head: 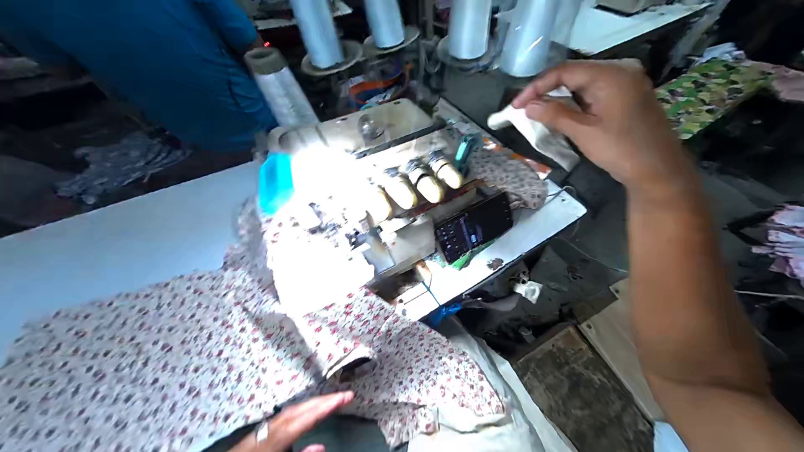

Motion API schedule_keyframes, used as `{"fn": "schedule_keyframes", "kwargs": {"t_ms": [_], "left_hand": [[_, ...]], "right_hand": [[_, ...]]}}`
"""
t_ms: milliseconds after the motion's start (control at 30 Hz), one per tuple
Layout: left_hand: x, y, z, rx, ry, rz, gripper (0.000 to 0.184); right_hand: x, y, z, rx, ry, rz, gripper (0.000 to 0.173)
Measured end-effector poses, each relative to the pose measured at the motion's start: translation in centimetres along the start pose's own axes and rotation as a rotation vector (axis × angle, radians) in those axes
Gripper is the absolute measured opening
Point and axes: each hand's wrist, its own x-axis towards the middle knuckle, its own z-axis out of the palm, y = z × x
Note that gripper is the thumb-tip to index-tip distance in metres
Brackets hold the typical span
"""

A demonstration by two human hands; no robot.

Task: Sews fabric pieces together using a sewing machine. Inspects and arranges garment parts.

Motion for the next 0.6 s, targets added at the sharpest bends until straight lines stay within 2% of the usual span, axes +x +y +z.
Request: {"fn": "schedule_keyframes", "kwargs": {"t_ms": [100,167,233,267,300,333,400,433,500,600], "left_hand": [[2.5,2.0,-0.1,-0.183,0.175,0.079,0.045],[4.7,2.9,0.6,-0.289,0.290,0.106,0.062],[6.3,3.0,1.3,-0.320,0.297,0.062,0.086],[6.9,3.0,1.5,-0.330,0.276,0.016,0.092],[7.3,2.8,1.8,-0.353,0.259,-0.041,0.088],[7.5,2.5,2.1,-0.390,0.254,-0.105,0.069],[7.2,1.7,2.3,-0.439,0.269,-0.253,0.017],[6.9,1.2,2.2,-0.444,0.281,-0.317,0.005],[5.8,0.5,1.8,-0.462,0.336,-0.415,0.006],[4.5,-0.2,1.4,-0.567,0.432,-0.454,0.019]], "right_hand": [[-2.8,-5.5,0.9,0.252,-0.171,-0.183,0.016],[-4.4,-8.8,2.6,0.383,-0.258,-0.265,0.014],[-5.6,-12.0,5.0,0.468,-0.320,-0.343,0.013],[-6.1,-13.3,6.3,0.483,-0.343,-0.364,0.014],[-6.6,-14.5,7.7,0.484,-0.344,-0.356,0.014],[-7.1,-15.4,9.1,0.485,-0.318,-0.323,0.014],[-8.1,-16.4,12.0,0.540,-0.212,-0.188,0.021],[-8.6,-16.4,13.5,0.642,-0.166,-0.092,0.027],[-10.2,-15.9,16.2,0.937,-0.177,0.116,0.040],[-13.1,-15.6,19.6,1.293,-0.379,0.341,0.050]]}}
